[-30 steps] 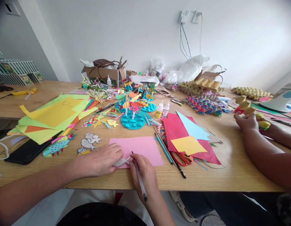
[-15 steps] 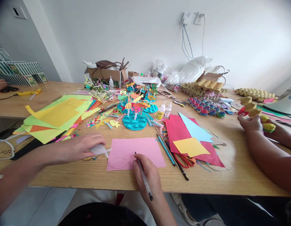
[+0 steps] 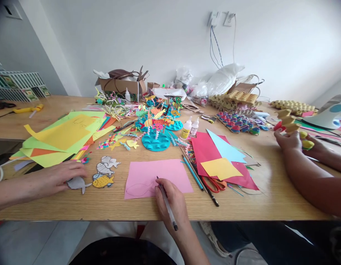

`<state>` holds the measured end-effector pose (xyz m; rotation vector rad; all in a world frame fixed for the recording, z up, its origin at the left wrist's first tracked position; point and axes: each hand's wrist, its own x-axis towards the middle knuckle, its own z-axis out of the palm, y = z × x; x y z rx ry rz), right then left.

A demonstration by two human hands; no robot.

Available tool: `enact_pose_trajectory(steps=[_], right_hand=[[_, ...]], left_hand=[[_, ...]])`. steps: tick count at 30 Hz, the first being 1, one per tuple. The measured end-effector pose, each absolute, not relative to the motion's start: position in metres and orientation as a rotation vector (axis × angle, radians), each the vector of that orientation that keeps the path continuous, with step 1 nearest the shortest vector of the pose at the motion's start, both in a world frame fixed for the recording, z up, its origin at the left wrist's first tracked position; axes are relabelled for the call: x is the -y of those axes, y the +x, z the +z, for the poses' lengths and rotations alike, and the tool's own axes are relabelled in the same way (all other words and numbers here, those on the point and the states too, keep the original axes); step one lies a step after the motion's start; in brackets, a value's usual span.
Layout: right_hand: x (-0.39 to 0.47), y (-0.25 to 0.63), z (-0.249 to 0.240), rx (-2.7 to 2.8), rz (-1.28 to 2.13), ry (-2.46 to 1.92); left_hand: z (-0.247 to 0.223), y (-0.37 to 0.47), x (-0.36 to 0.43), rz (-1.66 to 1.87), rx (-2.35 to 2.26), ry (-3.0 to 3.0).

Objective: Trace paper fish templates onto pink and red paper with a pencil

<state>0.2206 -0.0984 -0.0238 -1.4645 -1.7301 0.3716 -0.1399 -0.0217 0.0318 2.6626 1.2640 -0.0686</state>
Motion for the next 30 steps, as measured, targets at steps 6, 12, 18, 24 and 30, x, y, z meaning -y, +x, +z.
enact_pose_trajectory(steps=[6,12,18,24,30], right_hand=[[0.099,0.222,-0.032,1.709,0.385,-1.465],[0.101,0.222,-0.029,1.672,0.409,-1.448],[0.104,0.222,-0.025,1.638,0.407,-1.455],[0.105,0.221,-0.03,1.575,0.435,-1.444],[0.104,0.22,-0.029,1.57,0.422,-1.446]], left_hand=[[0.045,-0.117,0.01,-0.078,-1.171,2.622],[0.041,-0.08,-0.005,-0.175,-1.131,2.66],[0.049,-0.084,-0.02,-0.201,-1.167,2.61],[0.046,-0.086,-0.021,-0.225,-1.18,2.618],[0.04,-0.08,-0.023,-0.25,-1.27,2.659]])
